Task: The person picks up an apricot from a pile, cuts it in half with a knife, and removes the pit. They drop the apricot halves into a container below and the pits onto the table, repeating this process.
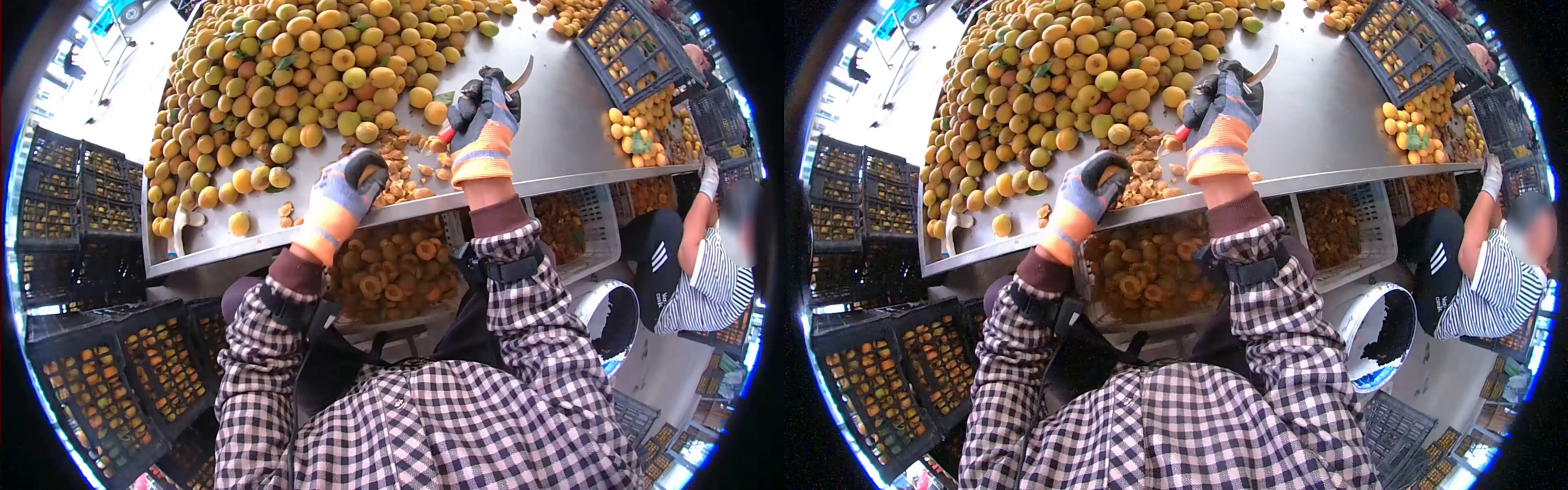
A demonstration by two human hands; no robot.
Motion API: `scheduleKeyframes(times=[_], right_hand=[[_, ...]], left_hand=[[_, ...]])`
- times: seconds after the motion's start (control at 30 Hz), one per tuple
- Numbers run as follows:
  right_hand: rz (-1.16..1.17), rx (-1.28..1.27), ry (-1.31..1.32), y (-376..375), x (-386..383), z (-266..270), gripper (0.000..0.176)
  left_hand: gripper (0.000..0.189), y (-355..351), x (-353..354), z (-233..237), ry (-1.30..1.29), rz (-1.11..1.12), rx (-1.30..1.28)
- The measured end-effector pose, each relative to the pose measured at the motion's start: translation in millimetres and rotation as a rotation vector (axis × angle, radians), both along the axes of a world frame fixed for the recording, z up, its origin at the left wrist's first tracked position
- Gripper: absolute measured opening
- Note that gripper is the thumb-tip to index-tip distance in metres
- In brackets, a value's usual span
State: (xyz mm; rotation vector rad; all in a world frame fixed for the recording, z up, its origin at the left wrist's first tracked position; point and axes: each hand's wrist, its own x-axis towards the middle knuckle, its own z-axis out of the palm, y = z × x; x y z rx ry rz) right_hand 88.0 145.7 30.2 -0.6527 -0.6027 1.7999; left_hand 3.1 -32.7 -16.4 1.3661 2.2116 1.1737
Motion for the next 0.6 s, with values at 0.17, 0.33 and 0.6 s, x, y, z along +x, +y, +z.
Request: scheduleKeyframes(times=[0.17, 0.33, 0.6], right_hand=[[0.089, 0.001, -0.033, 5.0, 19.2, 0.0, 0.005], [0.083, 0.035, -0.107, 14.9, 33.4, -2.7, 0.006], [0.384, 0.814, -1.532, 50.1, 10.4, -55.2, 0.050]], left_hand=[[0.032, -15.9, 73.0, 10.3, -0.155, -0.346, -0.099], [0.042, -16.2, 102.7, -33.1, -0.102, -0.519, -0.276], [0.034, 2.2, 85.1, -24.6, -0.244, -0.491, -0.065]])
